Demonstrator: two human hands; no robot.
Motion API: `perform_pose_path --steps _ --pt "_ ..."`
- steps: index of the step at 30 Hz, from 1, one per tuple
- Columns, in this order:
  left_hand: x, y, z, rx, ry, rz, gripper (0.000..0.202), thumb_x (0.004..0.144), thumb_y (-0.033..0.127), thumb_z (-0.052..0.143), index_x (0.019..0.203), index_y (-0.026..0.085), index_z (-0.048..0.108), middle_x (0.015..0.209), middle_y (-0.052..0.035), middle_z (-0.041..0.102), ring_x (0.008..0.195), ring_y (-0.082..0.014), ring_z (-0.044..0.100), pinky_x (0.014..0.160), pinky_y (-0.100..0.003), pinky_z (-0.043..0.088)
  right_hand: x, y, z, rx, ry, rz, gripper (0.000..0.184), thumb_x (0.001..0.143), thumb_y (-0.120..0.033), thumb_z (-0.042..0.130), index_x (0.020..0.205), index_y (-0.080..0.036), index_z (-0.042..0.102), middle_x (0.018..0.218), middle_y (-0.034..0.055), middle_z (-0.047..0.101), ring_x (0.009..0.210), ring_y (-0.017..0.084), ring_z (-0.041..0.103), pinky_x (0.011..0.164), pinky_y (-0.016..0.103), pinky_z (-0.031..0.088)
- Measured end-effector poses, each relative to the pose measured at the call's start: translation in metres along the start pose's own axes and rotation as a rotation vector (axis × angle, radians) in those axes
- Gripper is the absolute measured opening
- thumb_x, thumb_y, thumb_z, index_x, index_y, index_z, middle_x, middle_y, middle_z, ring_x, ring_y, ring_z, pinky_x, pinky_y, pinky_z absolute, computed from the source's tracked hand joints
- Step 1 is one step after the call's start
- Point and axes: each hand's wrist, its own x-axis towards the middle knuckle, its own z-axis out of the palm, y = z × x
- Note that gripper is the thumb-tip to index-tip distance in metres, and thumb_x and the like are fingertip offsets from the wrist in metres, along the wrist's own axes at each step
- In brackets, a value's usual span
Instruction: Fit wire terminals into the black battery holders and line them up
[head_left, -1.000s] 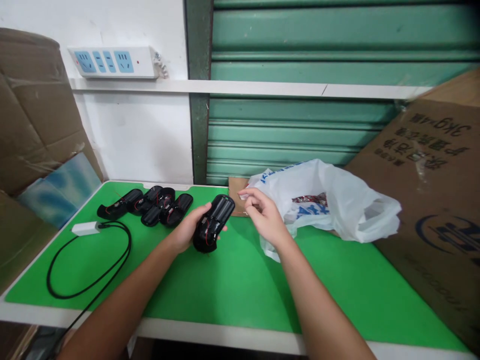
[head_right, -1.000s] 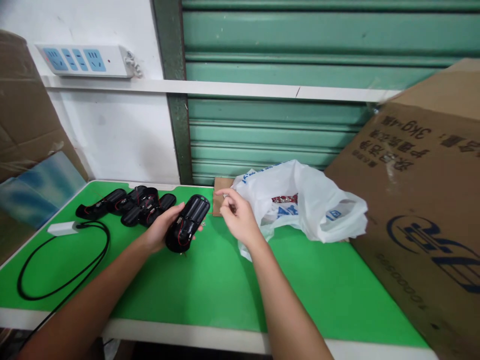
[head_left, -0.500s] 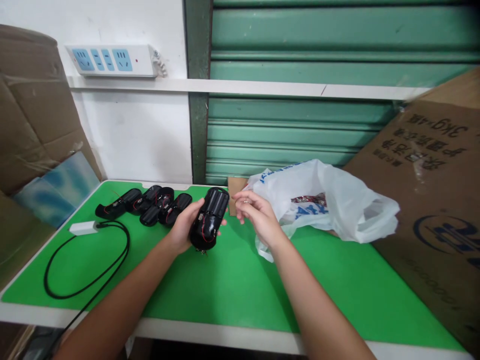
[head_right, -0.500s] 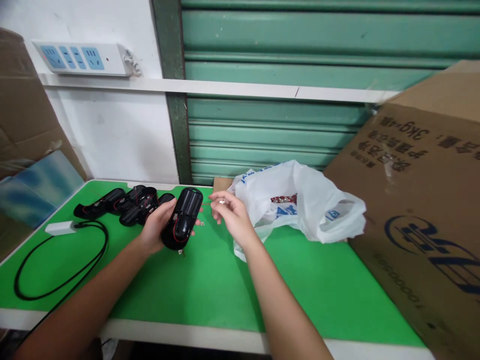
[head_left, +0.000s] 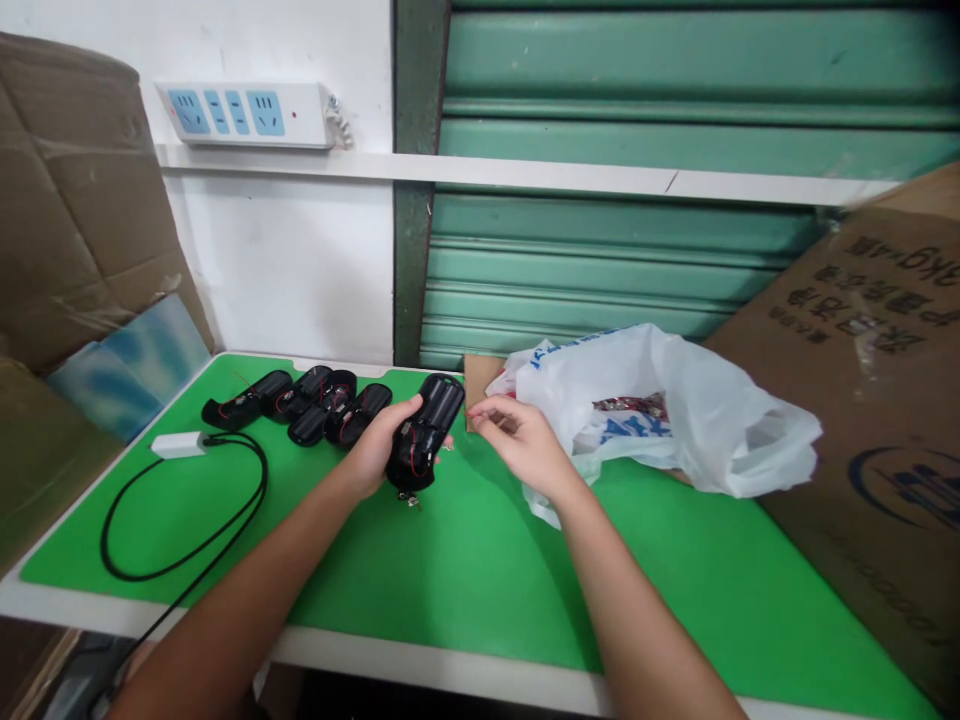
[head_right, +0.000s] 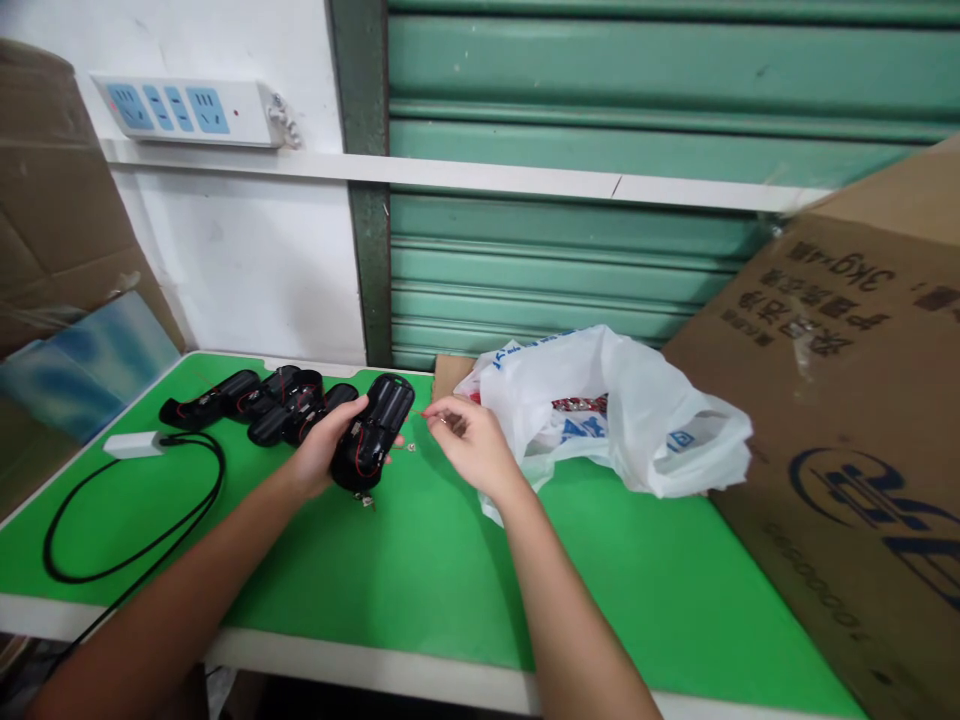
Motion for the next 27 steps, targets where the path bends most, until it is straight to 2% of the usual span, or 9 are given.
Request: perform_pose_path --steps 3,6,9,11,13,15,18,23,27 --pt "0.001 -0.001 0.000 0.022 0.035 0.015 0.038 0.095 0.044 0.061 0.096 0.010 0.076 0.072 -0.0120 0.079 0.053 -0.0181 0.070 0.050 -0.024 0.054 0.000 0.002 0.001 -0.060 -0.037 0.001 0.022 0.086 -0.038 0.060 0.089 -0.021 0.074 0.081 0.0042 0.074 0.069 0.019 0.063 0.066 0.033 0.047" --pt "0.002 0.000 0.000 -0.036 0.048 0.017 0.040 0.097 0.046 0.059 0.105 0.010 0.074 0.080 -0.0122 0.080 0.054 -0.0182 0.071 0.051 -0.025 0.056 0.001 0.005 0.001 -0.048 0.037 0.062 0.021 0.080 -0.038 0.064 0.083 -0.021 0.074 0.077 0.0045 0.075 0.068 0.019 0.063 0.065 0.033 0.048" --pt "0.001 0.003 0.001 -0.150 0.037 0.081 0.044 0.102 0.043 0.046 0.120 0.011 0.071 0.093 -0.0129 0.080 0.066 -0.0210 0.075 0.057 -0.029 0.061 0.002 0.004 -0.003 0.123 0.135 0.173 0.023 0.074 -0.042 0.070 0.084 -0.021 0.072 0.071 0.0030 0.072 0.063 0.019 0.063 0.057 0.030 0.045" --pt "0.000 0.004 0.003 -0.206 0.014 0.115 0.047 0.104 0.040 0.039 0.127 0.011 0.067 0.099 -0.0134 0.080 0.074 -0.0221 0.077 0.060 -0.030 0.062 0.002 -0.001 -0.004 0.293 0.144 0.243 0.028 0.072 -0.045 0.074 0.087 -0.022 0.069 0.073 0.0026 0.072 0.064 0.019 0.064 0.054 0.028 0.044" --pt "-0.001 0.003 0.006 -0.222 -0.024 0.084 0.049 0.106 0.038 0.035 0.132 0.010 0.065 0.100 -0.0140 0.079 0.076 -0.0222 0.077 0.061 -0.030 0.062 0.002 -0.009 -0.003 0.427 0.126 0.277 0.031 0.072 -0.047 0.078 0.088 -0.023 0.066 0.077 0.0031 0.074 0.067 0.019 0.067 0.054 0.027 0.045" --pt "-0.001 0.000 0.008 -0.212 -0.062 0.018 0.052 0.107 0.038 0.030 0.132 0.009 0.065 0.098 -0.0151 0.079 0.074 -0.0225 0.076 0.059 -0.030 0.061 0.000 -0.015 0.001 0.481 0.112 0.252 0.033 0.073 -0.048 0.080 0.087 -0.023 0.064 0.081 0.0032 0.074 0.071 0.019 0.068 0.055 0.026 0.047" --pt "0.000 -0.005 0.010 -0.200 -0.093 -0.036 0.054 0.108 0.039 0.028 0.131 0.008 0.067 0.096 -0.0165 0.079 0.072 -0.0231 0.076 0.057 -0.030 0.060 -0.001 -0.019 0.008 0.448 0.112 0.167 0.032 0.076 -0.050 0.080 0.085 -0.023 0.064 0.080 0.0012 0.069 0.071 0.017 0.065 0.055 0.026 0.047" --pt "0.001 -0.009 0.008 -0.253 -0.087 -0.016 0.053 0.108 0.039 0.030 0.130 0.009 0.068 0.100 -0.0162 0.079 0.080 -0.0245 0.077 0.070 -0.034 0.062 -0.004 -0.020 0.015 0.369 0.131 0.098 0.032 0.081 -0.052 0.078 0.087 -0.022 0.067 0.070 -0.0026 0.061 0.055 0.012 0.050 0.046 0.024 0.038" --pt "0.001 -0.009 0.008 -0.275 -0.084 -0.014 0.052 0.107 0.039 0.032 0.129 0.009 0.069 0.101 -0.0157 0.079 0.084 -0.0251 0.076 0.077 -0.036 0.062 -0.005 -0.025 0.017 0.346 0.115 0.025 0.032 0.082 -0.052 0.079 0.087 -0.022 0.068 0.069 -0.0022 0.061 0.057 0.012 0.052 0.049 0.025 0.040"
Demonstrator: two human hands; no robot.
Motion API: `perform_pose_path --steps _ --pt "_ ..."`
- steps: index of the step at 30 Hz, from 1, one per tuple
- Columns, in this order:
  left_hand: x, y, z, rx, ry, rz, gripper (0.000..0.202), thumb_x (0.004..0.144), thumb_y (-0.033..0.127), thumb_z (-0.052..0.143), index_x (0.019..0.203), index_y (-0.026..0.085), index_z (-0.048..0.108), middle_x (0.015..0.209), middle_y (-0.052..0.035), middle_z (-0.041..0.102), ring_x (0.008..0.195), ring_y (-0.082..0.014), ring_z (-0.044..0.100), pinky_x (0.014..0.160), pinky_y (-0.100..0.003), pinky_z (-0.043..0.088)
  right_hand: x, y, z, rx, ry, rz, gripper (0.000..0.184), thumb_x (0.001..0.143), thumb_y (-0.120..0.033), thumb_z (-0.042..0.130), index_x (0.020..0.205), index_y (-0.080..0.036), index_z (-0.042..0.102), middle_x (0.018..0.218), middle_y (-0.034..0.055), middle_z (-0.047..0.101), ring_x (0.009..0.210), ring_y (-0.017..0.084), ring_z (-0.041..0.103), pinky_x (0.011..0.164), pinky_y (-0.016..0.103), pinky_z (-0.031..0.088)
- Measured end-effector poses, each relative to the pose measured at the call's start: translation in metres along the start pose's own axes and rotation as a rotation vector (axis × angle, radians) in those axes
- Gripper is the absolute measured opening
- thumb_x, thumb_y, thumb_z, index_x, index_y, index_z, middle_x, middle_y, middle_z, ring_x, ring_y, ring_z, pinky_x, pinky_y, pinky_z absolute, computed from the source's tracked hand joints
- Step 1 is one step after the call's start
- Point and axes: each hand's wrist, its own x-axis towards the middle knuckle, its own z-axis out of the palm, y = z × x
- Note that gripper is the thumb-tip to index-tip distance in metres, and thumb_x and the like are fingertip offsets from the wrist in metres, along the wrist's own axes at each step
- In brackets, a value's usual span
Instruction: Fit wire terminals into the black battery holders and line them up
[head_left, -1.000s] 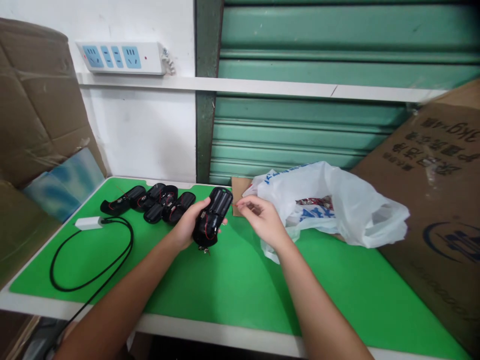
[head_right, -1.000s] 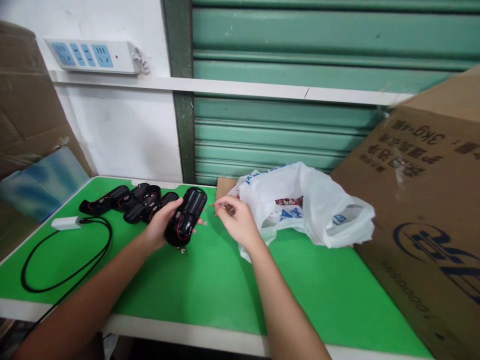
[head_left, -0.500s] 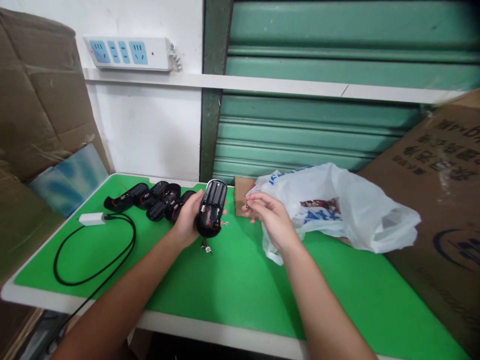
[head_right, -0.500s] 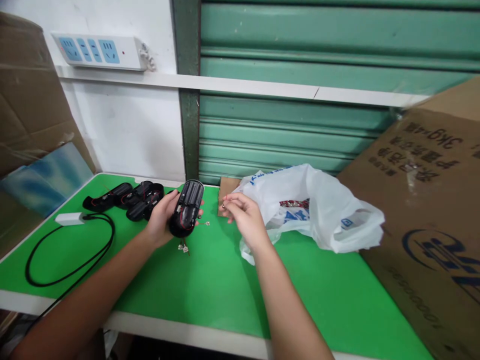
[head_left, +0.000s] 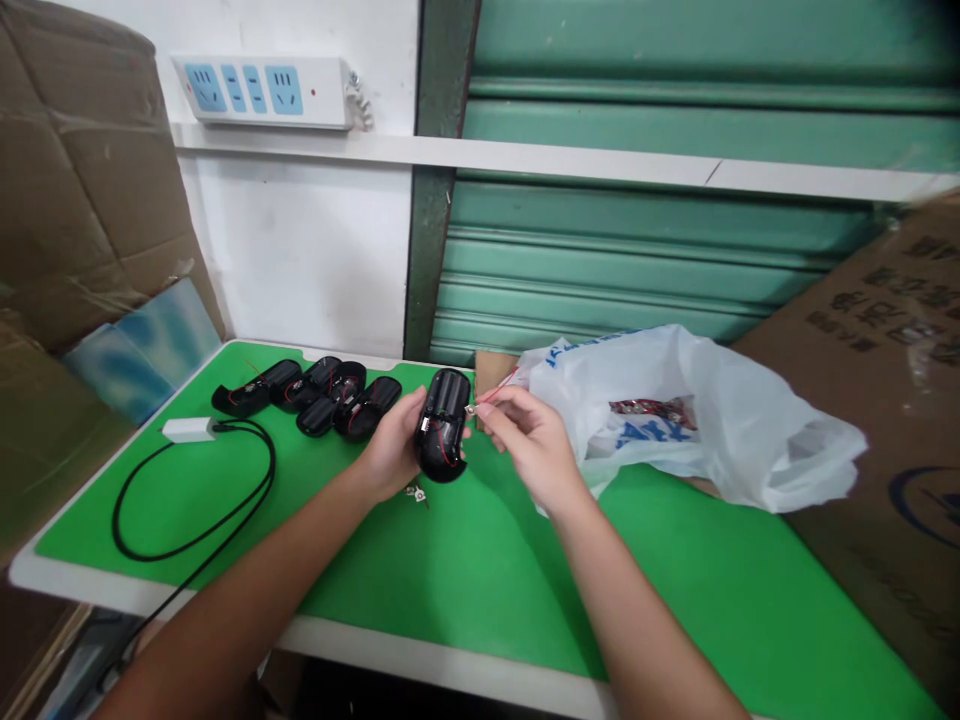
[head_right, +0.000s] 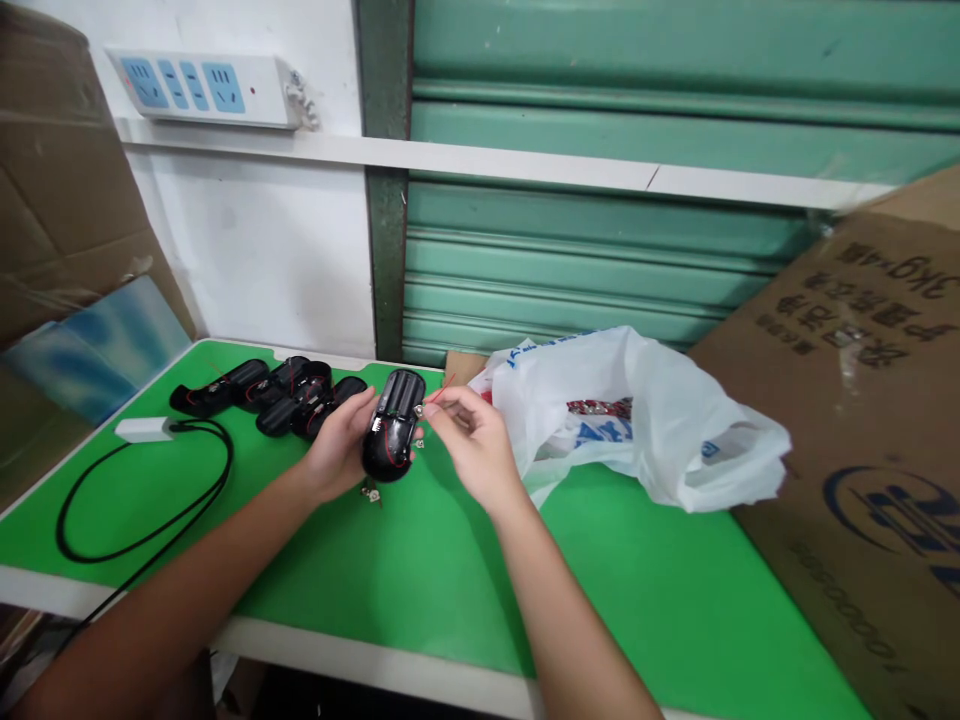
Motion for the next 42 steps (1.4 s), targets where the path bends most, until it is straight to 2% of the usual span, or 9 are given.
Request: perform_pose_path --steps 10,19,23,28,33,38,42 --pt "-0.0020 0.0006 0.0033 0.046 0.021 -0.014 0.055 0.108 0.040 0.028 0.127 0.010 0.070 0.099 -0.0149 0.079 0.082 -0.0228 0.075 0.073 -0.033 0.062 -0.0007 0.0008 0.0013 -0.011 -0.041 0.005 0.027 0.082 -0.047 0.079 0.085 -0.023 0.068 0.072 -0.0018 0.062 0.056 0.012 0.054 0.051 0.027 0.043" --pt "-0.0013 0.0003 0.0021 0.041 0.000 -0.010 0.056 0.108 0.041 0.028 0.128 0.010 0.070 0.099 -0.0154 0.079 0.084 -0.0244 0.076 0.075 -0.035 0.061 -0.0012 0.0000 0.0044 0.070 -0.044 0.030 0.029 0.078 -0.048 0.083 0.082 -0.023 0.068 0.076 -0.0003 0.066 0.056 0.013 0.055 0.051 0.028 0.045" --pt "-0.0016 -0.0001 0.0007 0.030 -0.028 -0.014 0.053 0.107 0.043 0.034 0.127 0.010 0.070 0.094 -0.0144 0.079 0.080 -0.0236 0.075 0.075 -0.034 0.061 -0.0017 0.0014 0.0064 0.077 -0.022 0.017 0.027 0.077 -0.046 0.084 0.080 -0.023 0.071 0.079 0.0001 0.069 0.059 0.013 0.058 0.055 0.028 0.046" --pt "-0.0008 -0.0010 -0.0014 0.019 -0.040 -0.016 0.053 0.106 0.045 0.036 0.125 0.010 0.072 0.091 -0.0141 0.078 0.075 -0.0219 0.073 0.073 -0.033 0.060 -0.0025 -0.0001 0.0069 0.019 -0.034 0.020 0.026 0.078 -0.047 0.083 0.082 -0.022 0.075 0.069 -0.0001 0.068 0.061 0.015 0.060 0.057 0.029 0.045" --pt "-0.0003 -0.0014 -0.0034 -0.013 -0.046 -0.007 0.049 0.104 0.045 0.043 0.129 0.011 0.070 0.096 -0.0136 0.079 0.080 -0.0233 0.075 0.074 -0.033 0.060 -0.0020 0.0008 0.0055 -0.001 -0.041 0.029 0.029 0.080 -0.051 0.081 0.086 -0.022 0.074 0.066 -0.0011 0.066 0.060 0.016 0.059 0.058 0.030 0.046" --pt "-0.0007 -0.0010 -0.0027 -0.005 -0.021 0.005 0.049 0.105 0.044 0.042 0.130 0.012 0.070 0.102 -0.0138 0.079 0.082 -0.0233 0.075 0.070 -0.030 0.059 -0.0026 0.0071 0.0047 -0.063 -0.016 -0.026 0.027 0.082 -0.049 0.079 0.087 -0.023 0.074 0.068 -0.0016 0.061 0.065 0.017 0.062 0.062 0.031 0.048" --pt "-0.0010 -0.0003 0.0002 0.009 -0.004 -0.011 0.052 0.106 0.043 0.037 0.131 0.012 0.069 0.102 -0.0141 0.079 0.081 -0.0235 0.074 0.074 -0.034 0.060 -0.0051 0.0076 0.0054 -0.204 0.000 -0.128 0.020 0.089 -0.044 0.074 0.089 -0.023 0.076 0.072 -0.0013 0.055 0.066 0.016 0.057 0.063 0.032 0.046"
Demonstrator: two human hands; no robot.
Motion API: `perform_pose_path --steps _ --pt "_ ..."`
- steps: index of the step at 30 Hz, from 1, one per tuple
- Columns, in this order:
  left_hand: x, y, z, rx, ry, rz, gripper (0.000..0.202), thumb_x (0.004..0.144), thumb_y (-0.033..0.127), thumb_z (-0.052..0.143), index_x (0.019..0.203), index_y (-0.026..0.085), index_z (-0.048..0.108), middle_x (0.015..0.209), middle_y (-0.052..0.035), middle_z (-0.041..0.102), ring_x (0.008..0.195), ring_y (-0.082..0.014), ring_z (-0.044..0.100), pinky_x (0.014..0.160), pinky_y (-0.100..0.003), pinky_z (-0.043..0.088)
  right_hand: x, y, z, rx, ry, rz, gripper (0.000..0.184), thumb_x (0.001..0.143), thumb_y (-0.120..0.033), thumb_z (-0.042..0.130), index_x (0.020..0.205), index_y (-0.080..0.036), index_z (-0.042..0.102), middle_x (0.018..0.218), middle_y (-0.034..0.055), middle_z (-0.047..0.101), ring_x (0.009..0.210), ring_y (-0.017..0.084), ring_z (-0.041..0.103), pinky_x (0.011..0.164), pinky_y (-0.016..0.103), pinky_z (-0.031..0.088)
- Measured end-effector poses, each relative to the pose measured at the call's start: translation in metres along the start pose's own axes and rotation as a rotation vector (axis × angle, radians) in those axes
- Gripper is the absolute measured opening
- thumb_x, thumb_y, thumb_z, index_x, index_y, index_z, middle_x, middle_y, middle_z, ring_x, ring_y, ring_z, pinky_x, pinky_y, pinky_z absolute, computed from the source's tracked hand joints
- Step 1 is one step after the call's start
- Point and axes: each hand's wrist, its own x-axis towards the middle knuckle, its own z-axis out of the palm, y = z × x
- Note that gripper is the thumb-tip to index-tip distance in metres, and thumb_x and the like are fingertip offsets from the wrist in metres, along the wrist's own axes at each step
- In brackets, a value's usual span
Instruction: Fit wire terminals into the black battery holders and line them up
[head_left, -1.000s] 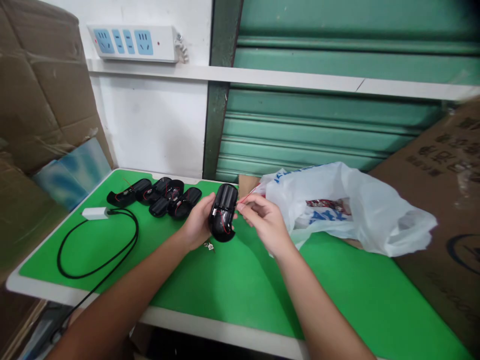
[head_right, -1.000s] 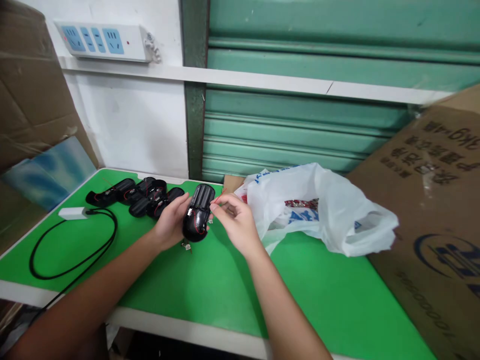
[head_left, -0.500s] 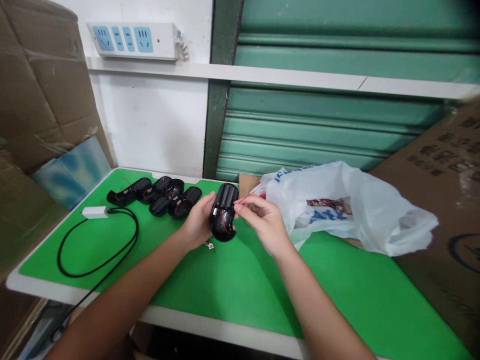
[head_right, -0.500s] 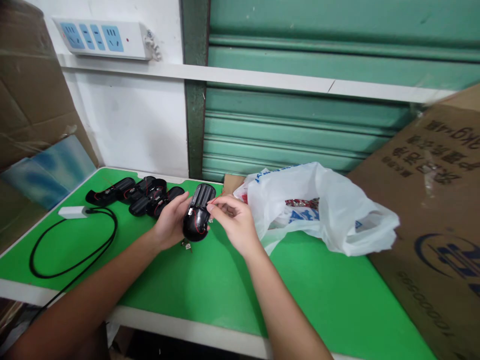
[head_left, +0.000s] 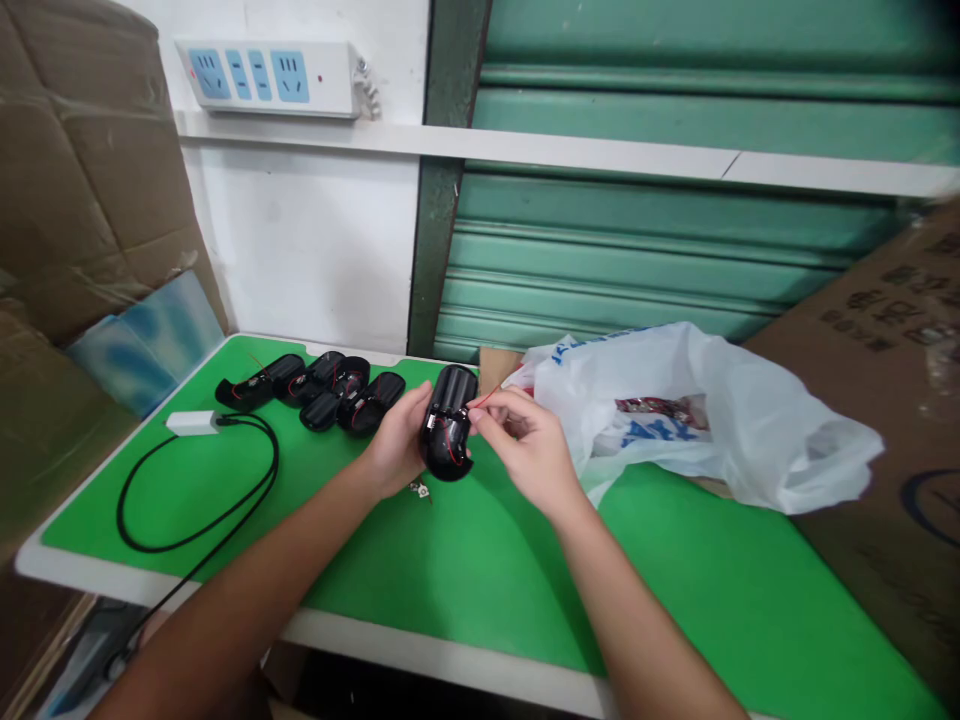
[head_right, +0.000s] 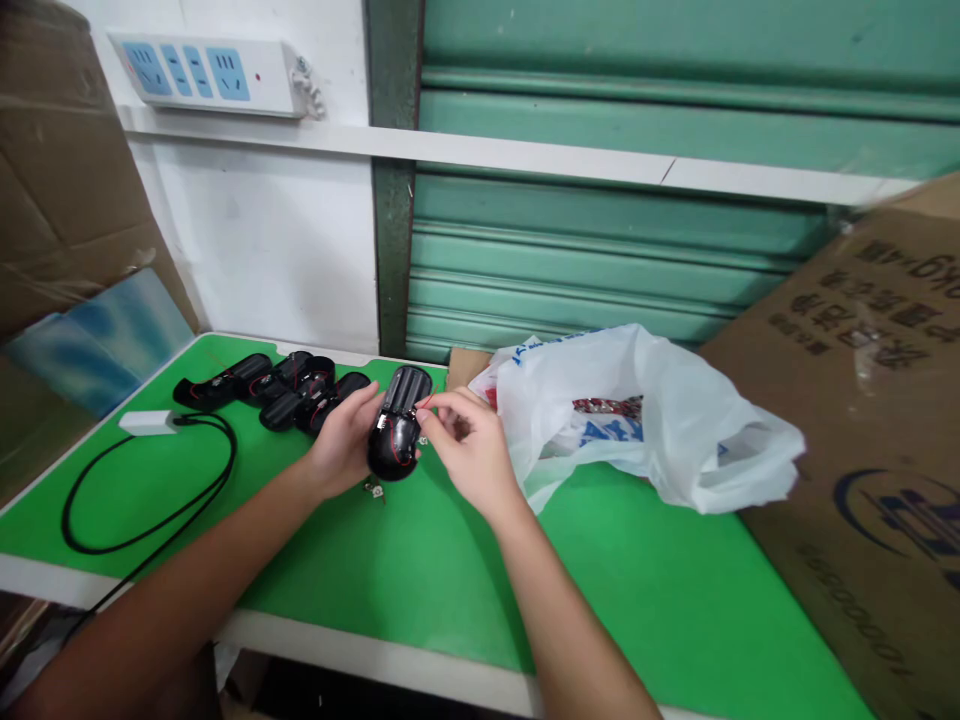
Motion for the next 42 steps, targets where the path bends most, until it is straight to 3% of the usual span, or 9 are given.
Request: perform_pose_path --steps 6,24,29,38,42 --pt "-0.0001 0.0004 0.0015 -0.028 -0.024 -0.004 0.050 0.106 0.043 0.040 0.132 0.012 0.069 0.105 -0.0144 0.079 0.086 -0.0250 0.075 0.079 -0.036 0.061 -0.0013 -0.0053 -0.0032 -0.159 -0.019 -0.104 0.017 0.094 -0.039 0.069 0.094 -0.024 0.077 0.076 0.0002 0.056 0.065 0.016 0.053 0.060 0.032 0.042" --pt "0.0005 -0.0012 -0.0001 -0.014 -0.030 -0.011 0.051 0.106 0.043 0.037 0.130 0.012 0.069 0.098 -0.0128 0.079 0.085 -0.0244 0.075 0.079 -0.035 0.060 -0.0031 -0.0078 -0.0011 -0.269 0.004 -0.224 0.016 0.095 -0.030 0.066 0.097 -0.025 0.081 0.077 0.0017 0.060 0.064 0.016 0.053 0.061 0.033 0.045" --pt "-0.0011 0.0003 0.0018 -0.035 -0.036 -0.005 0.047 0.104 0.043 0.044 0.132 0.014 0.068 0.101 -0.0110 0.079 0.088 -0.0243 0.074 0.082 -0.034 0.058 -0.0036 -0.0064 -0.0004 -0.318 0.001 -0.258 0.016 0.096 -0.029 0.064 0.097 -0.025 0.080 0.078 0.0022 0.062 0.065 0.016 0.055 0.063 0.034 0.047" --pt "0.0010 -0.0049 -0.0022 0.071 0.011 0.019 0.047 0.104 0.045 0.043 0.127 0.013 0.071 0.085 -0.0059 0.076 0.074 -0.0219 0.069 0.075 -0.032 0.054 -0.0065 -0.0031 -0.0038 -0.556 -0.019 -0.405 0.018 0.099 -0.025 0.059 0.101 -0.026 0.078 0.089 0.0063 0.067 0.084 0.022 0.067 0.075 0.037 0.055" --pt "0.0024 -0.0068 -0.0035 0.062 0.029 0.025 0.044 0.103 0.045 0.049 0.126 0.015 0.072 0.087 -0.0042 0.076 0.077 -0.0202 0.068 0.072 -0.028 0.051 -0.0075 -0.0023 -0.0060 -0.687 -0.021 -0.471 0.017 0.098 -0.024 0.060 0.101 -0.025 0.077 0.097 0.0082 0.068 0.089 0.023 0.068 0.077 0.037 0.057"
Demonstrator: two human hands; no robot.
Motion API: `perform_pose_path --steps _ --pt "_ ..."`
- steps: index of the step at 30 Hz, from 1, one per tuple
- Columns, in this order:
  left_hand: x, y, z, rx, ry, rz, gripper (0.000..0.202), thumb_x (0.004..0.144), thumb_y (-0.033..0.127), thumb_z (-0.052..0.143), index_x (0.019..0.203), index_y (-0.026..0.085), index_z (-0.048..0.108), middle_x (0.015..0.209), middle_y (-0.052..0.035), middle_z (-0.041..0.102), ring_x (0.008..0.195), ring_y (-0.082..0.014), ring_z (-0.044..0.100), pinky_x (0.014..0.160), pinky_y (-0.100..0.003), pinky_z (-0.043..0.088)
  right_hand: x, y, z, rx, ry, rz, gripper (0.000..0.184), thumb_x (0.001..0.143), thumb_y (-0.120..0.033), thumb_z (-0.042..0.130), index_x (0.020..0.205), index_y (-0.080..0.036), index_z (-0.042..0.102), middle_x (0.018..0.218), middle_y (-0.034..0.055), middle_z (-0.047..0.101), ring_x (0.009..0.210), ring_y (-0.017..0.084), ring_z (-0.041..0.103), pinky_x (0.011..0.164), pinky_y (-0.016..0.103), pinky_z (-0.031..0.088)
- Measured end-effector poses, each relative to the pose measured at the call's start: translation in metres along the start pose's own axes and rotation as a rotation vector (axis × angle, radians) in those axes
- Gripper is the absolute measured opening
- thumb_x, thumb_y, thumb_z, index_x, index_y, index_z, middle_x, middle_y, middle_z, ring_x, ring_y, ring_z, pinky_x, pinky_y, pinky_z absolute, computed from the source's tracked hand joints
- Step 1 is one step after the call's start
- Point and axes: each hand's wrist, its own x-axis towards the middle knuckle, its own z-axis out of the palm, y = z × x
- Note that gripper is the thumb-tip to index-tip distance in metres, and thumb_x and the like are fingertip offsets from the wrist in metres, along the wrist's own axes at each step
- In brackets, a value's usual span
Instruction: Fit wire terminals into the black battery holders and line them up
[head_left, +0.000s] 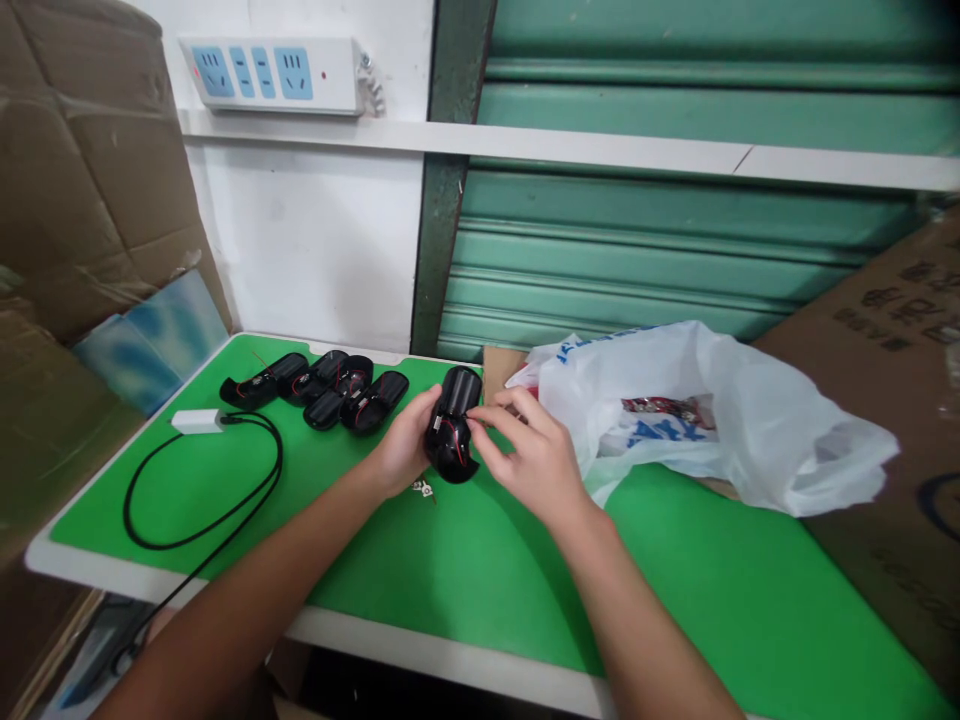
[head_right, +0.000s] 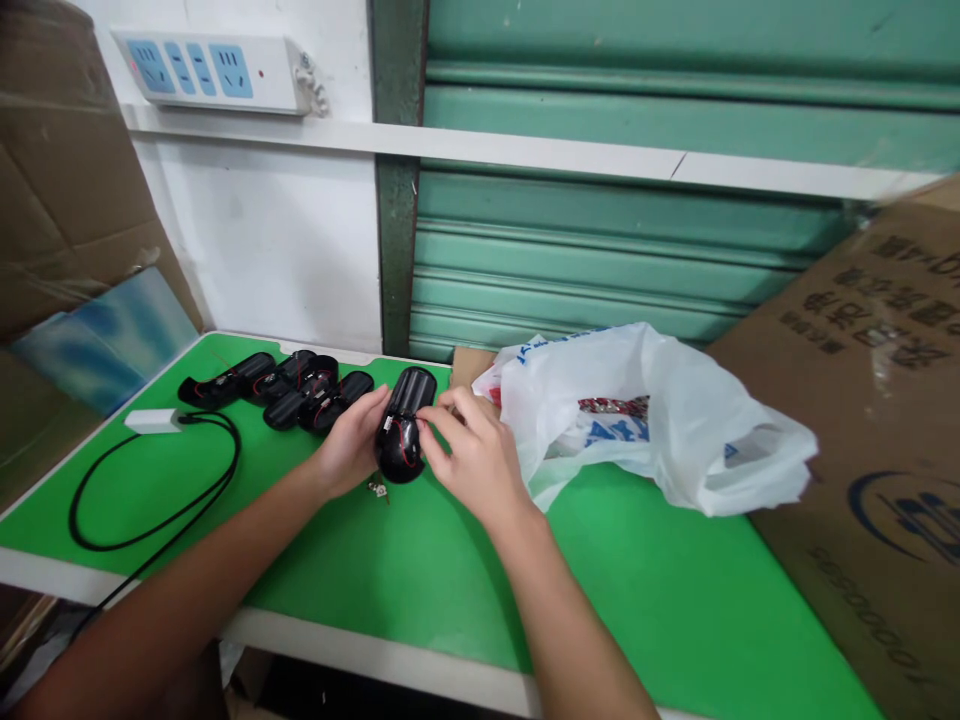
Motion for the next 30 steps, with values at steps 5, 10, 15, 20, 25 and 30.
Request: perform_pose_path --steps 5,10,15,20,25,30 --pt "0.002 -0.003 0.001 -0.001 0.017 -0.007 0.042 0.102 0.044 0.051 0.122 0.014 0.073 0.091 -0.0046 0.078 0.087 -0.0207 0.071 0.076 -0.026 0.050 0.000 -0.001 -0.001 -0.079 -0.028 -0.036 0.015 0.097 -0.021 0.059 0.100 -0.023 0.074 0.102 0.0103 0.068 0.090 0.024 0.068 0.078 0.038 0.058" --pt "0.004 -0.006 -0.001 -0.007 0.018 -0.022 0.042 0.099 0.046 0.057 0.118 0.013 0.074 0.094 -0.0058 0.078 0.092 -0.0217 0.072 0.073 -0.026 0.050 0.001 -0.001 0.002 -0.093 -0.051 -0.013 0.012 0.096 -0.019 0.060 0.094 -0.022 0.071 0.110 0.0117 0.067 0.095 0.026 0.069 0.083 0.041 0.058" --pt "0.005 -0.009 -0.003 0.004 0.004 0.012 0.049 0.091 0.053 0.068 0.116 0.012 0.074 0.095 -0.0052 0.078 0.087 -0.0204 0.070 0.074 -0.026 0.049 0.000 0.000 0.006 -0.056 -0.039 0.007 0.012 0.098 -0.019 0.056 0.096 -0.020 0.067 0.111 0.0127 0.066 0.102 0.028 0.068 0.088 0.044 0.058" --pt "0.008 -0.012 -0.006 0.012 0.014 0.041 0.053 0.086 0.057 0.071 0.116 0.013 0.074 0.096 -0.0053 0.078 0.097 -0.0234 0.070 0.080 -0.027 0.049 -0.002 0.001 0.009 -0.080 -0.035 -0.028 0.010 0.099 -0.019 0.055 0.098 -0.019 0.065 0.112 0.0132 0.066 0.101 0.029 0.068 0.087 0.045 0.059" --pt "0.008 -0.013 -0.005 0.026 0.039 0.059 0.055 0.084 0.059 0.073 0.117 0.016 0.071 0.104 -0.0040 0.077 0.102 -0.0229 0.068 0.080 -0.027 0.049 -0.001 -0.002 0.008 -0.096 -0.014 -0.080 0.009 0.100 -0.017 0.055 0.099 -0.020 0.063 0.108 0.0121 0.066 0.097 0.027 0.068 0.083 0.042 0.058" --pt "0.005 -0.015 -0.002 0.052 0.052 0.147 0.054 0.083 0.059 0.074 0.119 0.020 0.067 0.102 -0.0010 0.074 0.102 -0.0209 0.066 0.085 -0.027 0.048 -0.001 -0.004 0.007 -0.097 0.017 -0.115 0.006 0.099 -0.016 0.057 0.101 -0.019 0.062 0.106 0.0114 0.066 0.096 0.026 0.067 0.083 0.041 0.058"
